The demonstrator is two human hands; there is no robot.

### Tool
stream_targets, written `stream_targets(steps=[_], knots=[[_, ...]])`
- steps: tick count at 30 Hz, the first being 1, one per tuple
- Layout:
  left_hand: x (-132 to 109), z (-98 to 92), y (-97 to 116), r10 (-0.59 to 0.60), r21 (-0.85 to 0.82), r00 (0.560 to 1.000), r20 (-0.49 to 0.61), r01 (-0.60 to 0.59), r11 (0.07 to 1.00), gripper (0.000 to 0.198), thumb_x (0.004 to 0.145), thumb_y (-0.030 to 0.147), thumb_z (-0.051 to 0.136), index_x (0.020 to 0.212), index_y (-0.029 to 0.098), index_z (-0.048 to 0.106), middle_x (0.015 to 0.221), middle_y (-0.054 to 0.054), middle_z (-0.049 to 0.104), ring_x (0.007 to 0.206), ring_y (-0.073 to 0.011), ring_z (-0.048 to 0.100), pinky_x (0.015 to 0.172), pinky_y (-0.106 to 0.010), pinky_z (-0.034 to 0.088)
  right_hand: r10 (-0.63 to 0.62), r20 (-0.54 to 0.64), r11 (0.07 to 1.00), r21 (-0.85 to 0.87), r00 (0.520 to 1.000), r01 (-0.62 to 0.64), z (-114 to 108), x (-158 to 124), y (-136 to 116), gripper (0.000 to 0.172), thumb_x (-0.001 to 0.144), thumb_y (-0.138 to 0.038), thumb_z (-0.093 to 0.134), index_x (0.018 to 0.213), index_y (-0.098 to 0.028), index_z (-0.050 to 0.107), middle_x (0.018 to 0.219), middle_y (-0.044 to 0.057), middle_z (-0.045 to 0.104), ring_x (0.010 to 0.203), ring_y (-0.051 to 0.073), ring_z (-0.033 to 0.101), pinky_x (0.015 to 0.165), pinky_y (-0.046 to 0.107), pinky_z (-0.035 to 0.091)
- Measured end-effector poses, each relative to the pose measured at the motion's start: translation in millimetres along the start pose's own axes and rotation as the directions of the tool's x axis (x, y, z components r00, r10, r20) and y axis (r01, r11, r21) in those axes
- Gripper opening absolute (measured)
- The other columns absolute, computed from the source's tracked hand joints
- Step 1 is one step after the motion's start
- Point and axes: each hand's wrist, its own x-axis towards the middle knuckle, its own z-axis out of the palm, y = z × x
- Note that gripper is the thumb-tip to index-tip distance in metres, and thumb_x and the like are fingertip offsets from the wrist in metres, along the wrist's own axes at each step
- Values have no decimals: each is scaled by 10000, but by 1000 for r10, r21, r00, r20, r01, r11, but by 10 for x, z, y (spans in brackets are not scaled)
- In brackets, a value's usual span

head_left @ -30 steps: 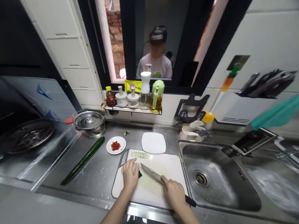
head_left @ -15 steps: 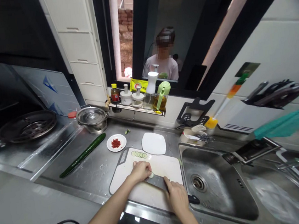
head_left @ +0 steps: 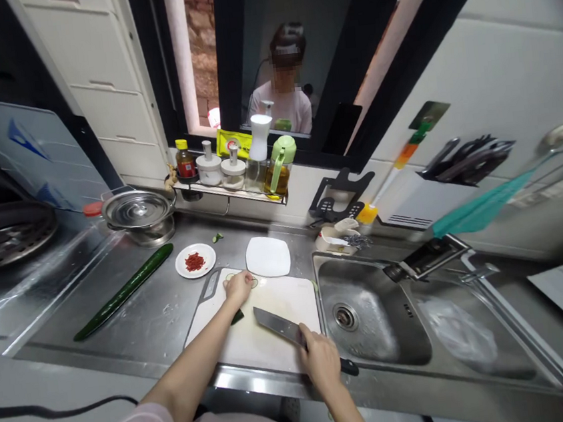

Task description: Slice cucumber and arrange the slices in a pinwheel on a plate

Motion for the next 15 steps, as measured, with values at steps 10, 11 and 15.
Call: stream_targets(steps=[10, 11, 15], knots=[[69, 99, 14, 210, 187, 978, 19, -209, 960, 198, 850, 174, 465, 861, 207, 661, 935, -83, 709, 961, -236, 586, 850, -390, 284, 29, 16, 999, 19, 999, -29, -10, 43, 38, 534, 838, -149, 495, 1366, -234, 494, 1111, 87, 688, 1046, 206, 613, 908, 282, 371], [69, 101, 16, 218, 210, 976, 16, -216, 953, 205, 855, 173, 460, 874, 205, 662, 956, -90, 703, 983, -242, 575, 849, -390, 283, 31, 11, 999, 25, 999, -31, -12, 46, 32, 535, 838, -152, 499, 1367, -237, 493, 1112, 85, 687, 1047, 206, 613, 909, 281, 371], [77, 93, 34, 185, 246, 982, 30, -186, 951, 182, 858, 205, 486, 901, 206, 663, 982, -86, 686, 1010, -248, 559, 853, -387, 285, 33, -4, 998, 54, 999, -33, 10, 49, 5, 549, 832, -141, 494, 1372, -239, 492, 1125, 77, 685, 1053, 214, 610, 906, 284, 368]])
